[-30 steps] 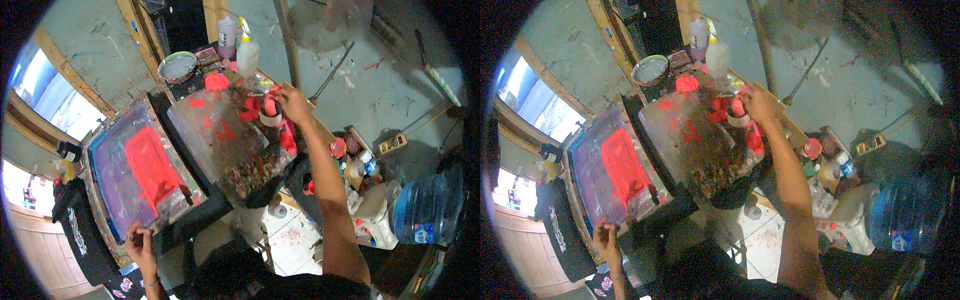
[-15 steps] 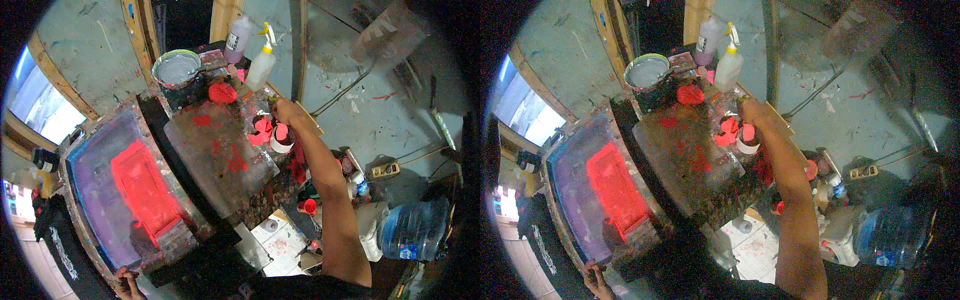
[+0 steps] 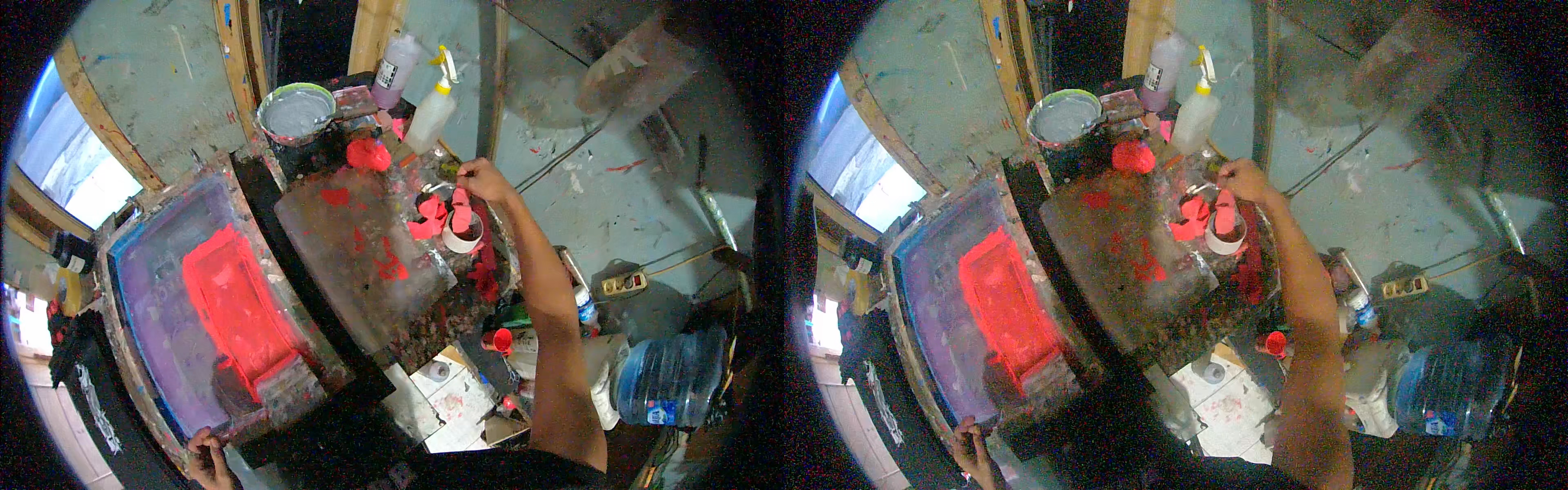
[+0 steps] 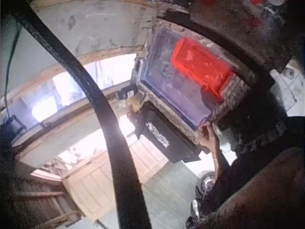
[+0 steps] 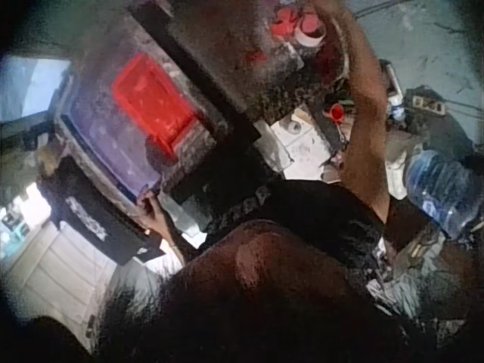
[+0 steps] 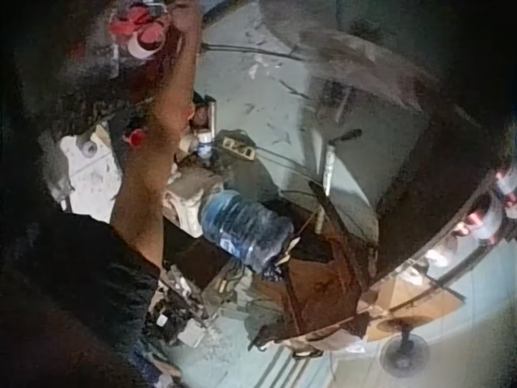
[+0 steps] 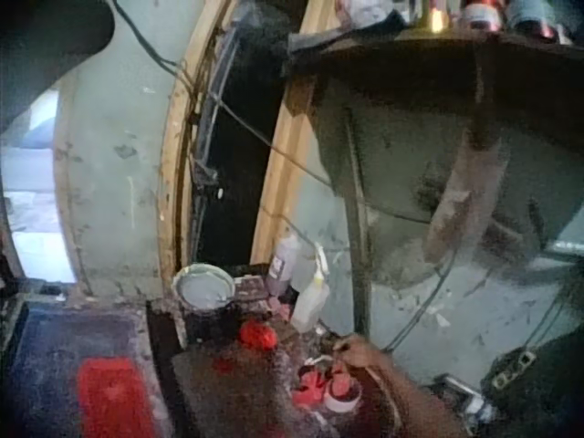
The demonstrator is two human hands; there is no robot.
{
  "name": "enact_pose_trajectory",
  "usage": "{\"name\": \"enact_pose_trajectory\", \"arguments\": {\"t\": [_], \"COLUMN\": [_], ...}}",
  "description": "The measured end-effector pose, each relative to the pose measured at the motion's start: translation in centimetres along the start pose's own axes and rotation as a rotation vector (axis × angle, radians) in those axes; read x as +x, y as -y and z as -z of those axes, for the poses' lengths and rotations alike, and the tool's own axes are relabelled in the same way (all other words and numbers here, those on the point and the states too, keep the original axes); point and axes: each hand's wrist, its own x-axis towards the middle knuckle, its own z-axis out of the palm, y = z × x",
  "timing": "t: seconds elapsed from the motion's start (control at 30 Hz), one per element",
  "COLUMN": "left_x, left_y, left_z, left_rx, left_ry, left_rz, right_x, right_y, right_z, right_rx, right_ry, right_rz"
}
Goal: The person performs screen printing on black t-shirts using a red ink screen and squeegee. They align the screen, pull ink across the mesh, lift the screen to reveal the printed design, and place the finished shirt aside. The process is repeated for multiple shirts.
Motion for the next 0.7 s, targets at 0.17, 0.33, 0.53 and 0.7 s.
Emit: {"name": "enact_pose_trajectory", "arguments": {"t": [0.17, 0.33, 0.53, 0.7], "left_x": [1.2, -0.6, -2.4, -2.4], "left_y": [-2.6, -5.2, -0.4, 2.7], "left_z": [-4.3, -8.1, -4.2, -1.8], "left_rx": [-0.09, -0.183, 0.029, -0.058], "left_ry": [0.141, 0.277, 0.301, 0.129], "left_rz": [-0.057, -0.099, -0.105, -0.083], "right_x": [-1.0, 0.4, 3.1, 4.0], "right_y": [5.3, 2.4, -0.1, -2.5], "right_z": [3.2, -0.3, -6.6, -7.6], "right_rx": [0.277, -0.248, -0.541, -0.493], "right_ry": [-0.04, -0.001, 0.008, -0.015], "right_rz": [-0.114, -0.078, -0.27, -0.258]}}
